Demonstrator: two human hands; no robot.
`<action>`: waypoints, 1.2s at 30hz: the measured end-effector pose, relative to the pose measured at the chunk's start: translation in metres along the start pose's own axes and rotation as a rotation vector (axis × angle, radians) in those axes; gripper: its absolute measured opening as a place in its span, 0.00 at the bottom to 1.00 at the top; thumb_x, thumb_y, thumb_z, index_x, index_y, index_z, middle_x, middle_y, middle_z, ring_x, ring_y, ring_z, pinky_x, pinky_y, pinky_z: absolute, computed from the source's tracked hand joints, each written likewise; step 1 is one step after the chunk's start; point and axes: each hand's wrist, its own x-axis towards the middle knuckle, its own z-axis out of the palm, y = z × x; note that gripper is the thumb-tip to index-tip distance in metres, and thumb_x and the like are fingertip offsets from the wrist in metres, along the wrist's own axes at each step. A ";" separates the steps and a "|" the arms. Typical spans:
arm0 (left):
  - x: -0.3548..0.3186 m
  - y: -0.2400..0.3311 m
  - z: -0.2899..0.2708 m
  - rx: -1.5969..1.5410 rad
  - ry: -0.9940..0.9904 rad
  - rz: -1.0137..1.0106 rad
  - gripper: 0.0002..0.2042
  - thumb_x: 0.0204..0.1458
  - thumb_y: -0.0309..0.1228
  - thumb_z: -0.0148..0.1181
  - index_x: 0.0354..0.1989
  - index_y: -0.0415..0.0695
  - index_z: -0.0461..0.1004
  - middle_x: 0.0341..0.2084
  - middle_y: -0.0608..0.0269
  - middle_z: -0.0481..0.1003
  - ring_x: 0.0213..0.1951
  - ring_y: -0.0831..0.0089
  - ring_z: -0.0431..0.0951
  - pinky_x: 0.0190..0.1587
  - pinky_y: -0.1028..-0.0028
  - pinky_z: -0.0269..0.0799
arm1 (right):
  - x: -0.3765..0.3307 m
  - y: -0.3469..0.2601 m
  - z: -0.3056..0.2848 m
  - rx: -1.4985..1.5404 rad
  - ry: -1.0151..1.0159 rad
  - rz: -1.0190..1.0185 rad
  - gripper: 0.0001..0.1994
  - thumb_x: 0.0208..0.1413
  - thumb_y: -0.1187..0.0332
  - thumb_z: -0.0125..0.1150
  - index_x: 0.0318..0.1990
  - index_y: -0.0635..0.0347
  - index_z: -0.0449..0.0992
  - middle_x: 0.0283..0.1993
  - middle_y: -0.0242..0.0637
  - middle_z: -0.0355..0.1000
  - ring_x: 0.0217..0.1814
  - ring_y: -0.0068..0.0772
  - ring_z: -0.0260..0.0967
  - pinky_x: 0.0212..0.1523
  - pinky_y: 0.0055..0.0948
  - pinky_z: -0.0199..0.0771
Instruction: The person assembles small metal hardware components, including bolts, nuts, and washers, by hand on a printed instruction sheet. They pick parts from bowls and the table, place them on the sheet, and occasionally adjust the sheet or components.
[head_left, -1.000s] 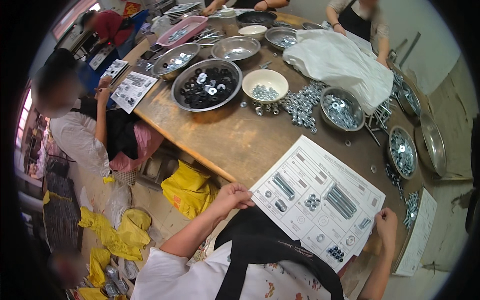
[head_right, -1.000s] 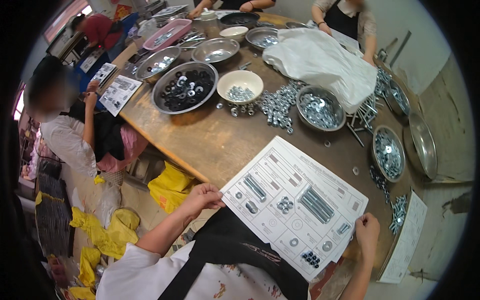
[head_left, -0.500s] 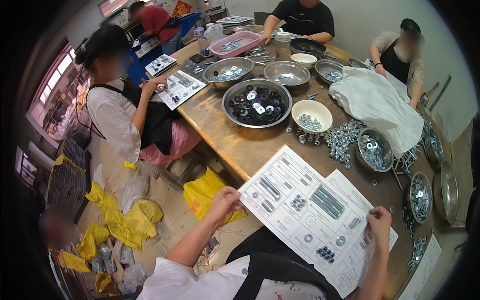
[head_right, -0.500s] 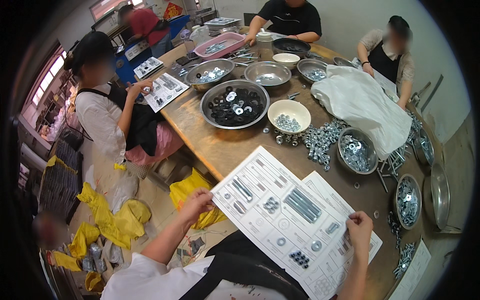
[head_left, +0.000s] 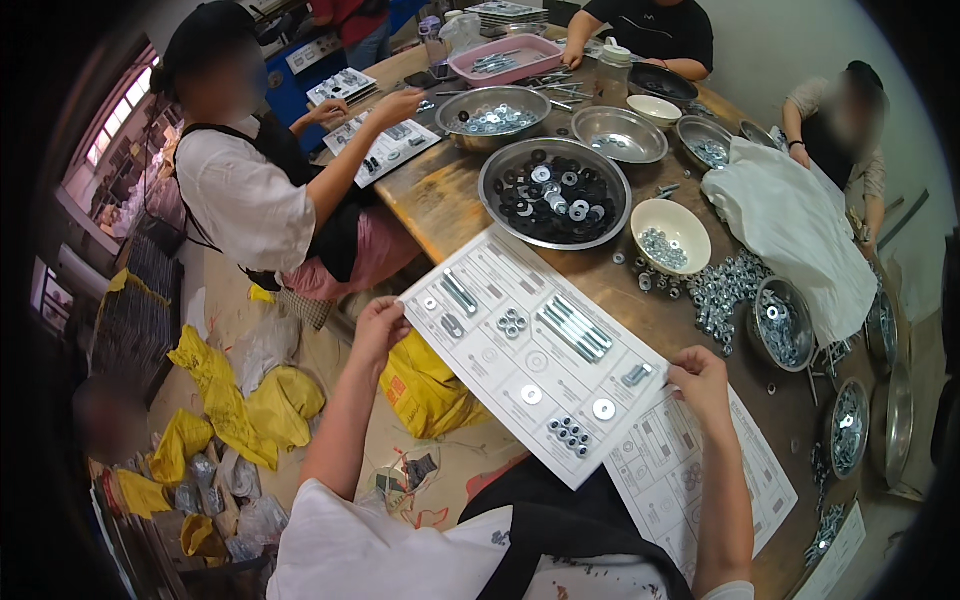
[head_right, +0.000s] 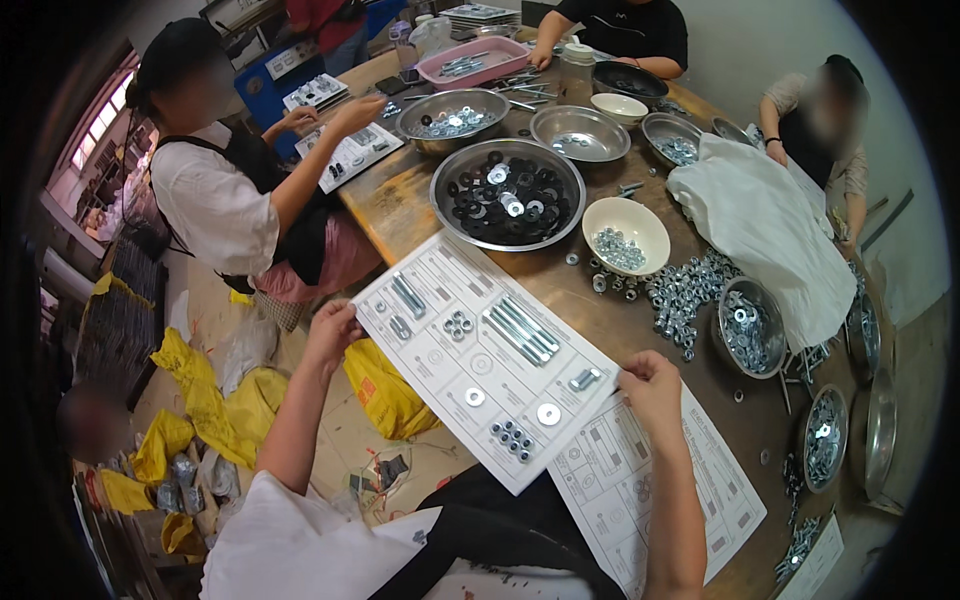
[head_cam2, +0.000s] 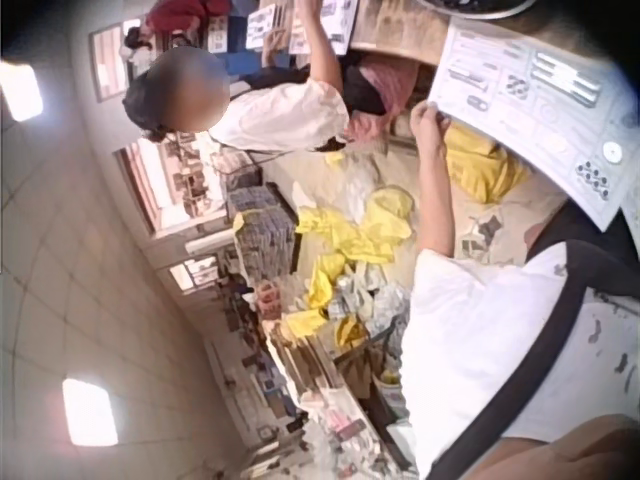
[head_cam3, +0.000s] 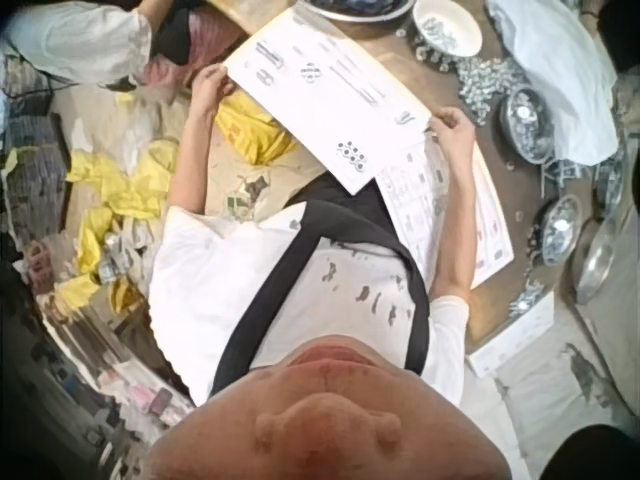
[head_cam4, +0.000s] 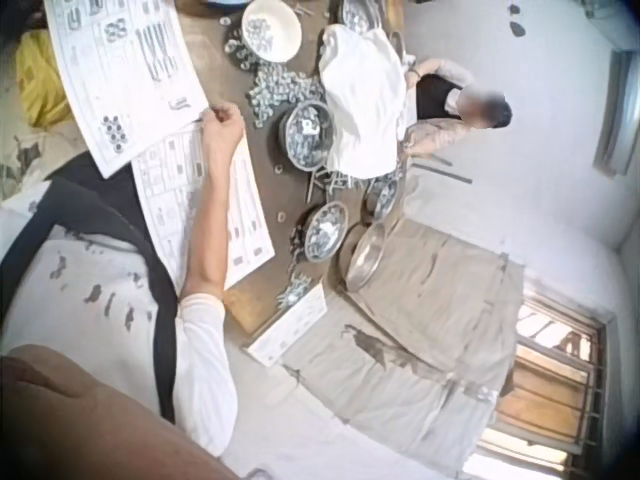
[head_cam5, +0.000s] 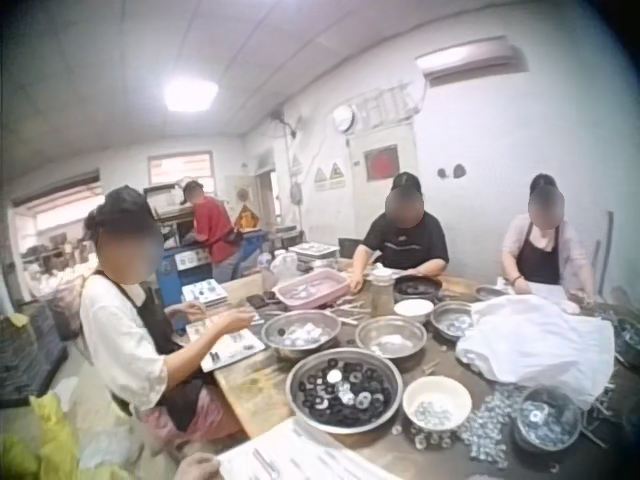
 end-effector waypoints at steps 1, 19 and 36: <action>0.012 0.002 -0.008 -0.029 -0.020 0.015 0.07 0.59 0.29 0.59 0.44 0.44 0.74 0.30 0.70 0.77 0.29 0.82 0.76 0.30 0.83 0.73 | 0.003 -0.010 0.008 0.009 -0.051 0.045 0.06 0.52 0.76 0.64 0.37 0.63 0.76 0.31 0.32 0.77 0.29 0.19 0.73 0.25 0.20 0.73; 0.146 0.060 -0.012 -0.366 0.052 0.181 0.15 0.60 0.29 0.51 0.55 0.41 0.68 0.44 0.62 0.76 0.48 0.72 0.75 0.54 0.71 0.69 | 0.073 -0.027 0.131 0.574 -0.405 -0.013 0.13 0.52 0.80 0.57 0.46 0.65 0.76 0.37 0.27 0.72 0.35 0.14 0.67 0.35 0.14 0.63; -0.133 -0.039 0.132 0.361 -1.040 -0.066 0.23 0.64 0.46 0.52 0.34 0.35 0.82 0.32 0.53 0.82 0.36 0.69 0.81 0.42 0.73 0.74 | -0.257 0.098 -0.166 -0.625 0.748 -0.085 0.19 0.45 0.72 0.67 0.48 0.61 0.78 0.63 0.53 0.68 0.66 0.52 0.65 0.64 0.41 0.65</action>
